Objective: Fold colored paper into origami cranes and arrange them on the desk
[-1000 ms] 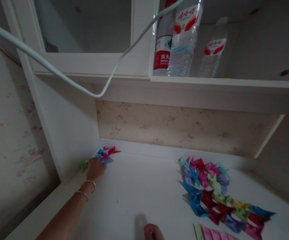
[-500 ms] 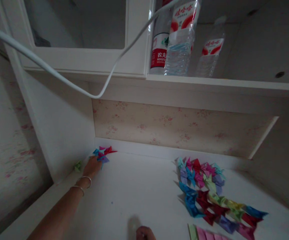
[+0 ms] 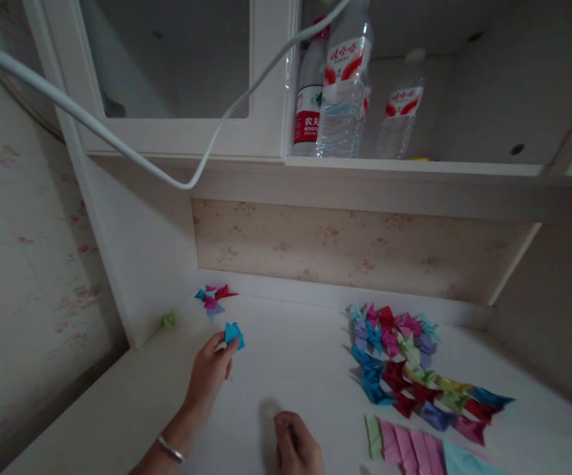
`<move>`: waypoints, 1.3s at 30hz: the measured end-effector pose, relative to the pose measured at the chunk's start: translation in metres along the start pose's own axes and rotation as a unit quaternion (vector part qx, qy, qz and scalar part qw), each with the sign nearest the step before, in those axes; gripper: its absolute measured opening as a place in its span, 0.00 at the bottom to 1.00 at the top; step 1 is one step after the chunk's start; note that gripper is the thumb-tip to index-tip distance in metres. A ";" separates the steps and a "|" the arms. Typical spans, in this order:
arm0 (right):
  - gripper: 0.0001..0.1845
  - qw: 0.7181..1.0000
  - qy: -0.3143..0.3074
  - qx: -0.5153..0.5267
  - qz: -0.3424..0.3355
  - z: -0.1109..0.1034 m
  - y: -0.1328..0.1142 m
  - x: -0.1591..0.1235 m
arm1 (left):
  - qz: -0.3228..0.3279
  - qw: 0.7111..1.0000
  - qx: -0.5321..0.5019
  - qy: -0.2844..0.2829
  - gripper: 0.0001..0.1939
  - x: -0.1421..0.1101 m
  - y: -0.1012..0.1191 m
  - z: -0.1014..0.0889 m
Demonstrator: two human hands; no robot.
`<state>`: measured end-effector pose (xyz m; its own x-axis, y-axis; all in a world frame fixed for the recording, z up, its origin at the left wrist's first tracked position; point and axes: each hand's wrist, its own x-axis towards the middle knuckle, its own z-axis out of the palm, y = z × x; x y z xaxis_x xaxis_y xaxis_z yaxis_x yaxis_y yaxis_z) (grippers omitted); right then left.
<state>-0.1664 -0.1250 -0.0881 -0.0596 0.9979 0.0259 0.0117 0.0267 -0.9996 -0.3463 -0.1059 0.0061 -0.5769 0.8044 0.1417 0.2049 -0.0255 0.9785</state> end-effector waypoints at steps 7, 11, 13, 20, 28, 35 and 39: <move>0.26 0.956 -0.065 0.264 0.113 -0.016 -0.028 0.001 | -0.155 0.911 -0.321 -0.207 0.13 -0.067 0.009 0.051; 0.25 0.902 -0.138 0.384 0.138 -0.018 -0.035 0.001 | -0.261 0.852 -0.393 -0.225 0.18 -0.073 0.001 0.064; 0.24 0.883 -0.156 0.416 0.152 -0.018 -0.037 0.001 | -0.284 0.841 -0.399 -0.228 0.16 -0.073 -0.002 0.064; 0.26 0.867 -0.177 0.435 0.166 -0.021 -0.053 -0.002 | -0.298 0.806 -0.440 -0.260 0.09 -0.077 -0.009 0.061; 0.10 0.892 -0.156 0.405 0.128 -0.026 -0.051 -0.005 | -0.331 0.796 -0.444 -0.246 0.06 -0.080 -0.014 0.067; 0.06 0.917 -0.116 0.370 0.096 -0.024 -0.048 -0.005 | -0.295 0.788 -0.474 -0.262 0.04 -0.081 -0.015 0.071; 0.16 0.941 -0.093 0.314 0.088 -0.024 -0.048 -0.007 | -0.315 0.792 -0.446 -0.274 0.07 -0.082 -0.013 0.073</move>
<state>-0.1428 -0.1322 -0.0398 -0.2861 0.9545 -0.0847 -0.5509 -0.2361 -0.8005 -0.2442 -0.1281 -0.0289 0.1365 0.9550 -0.2634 -0.7686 0.2698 0.5800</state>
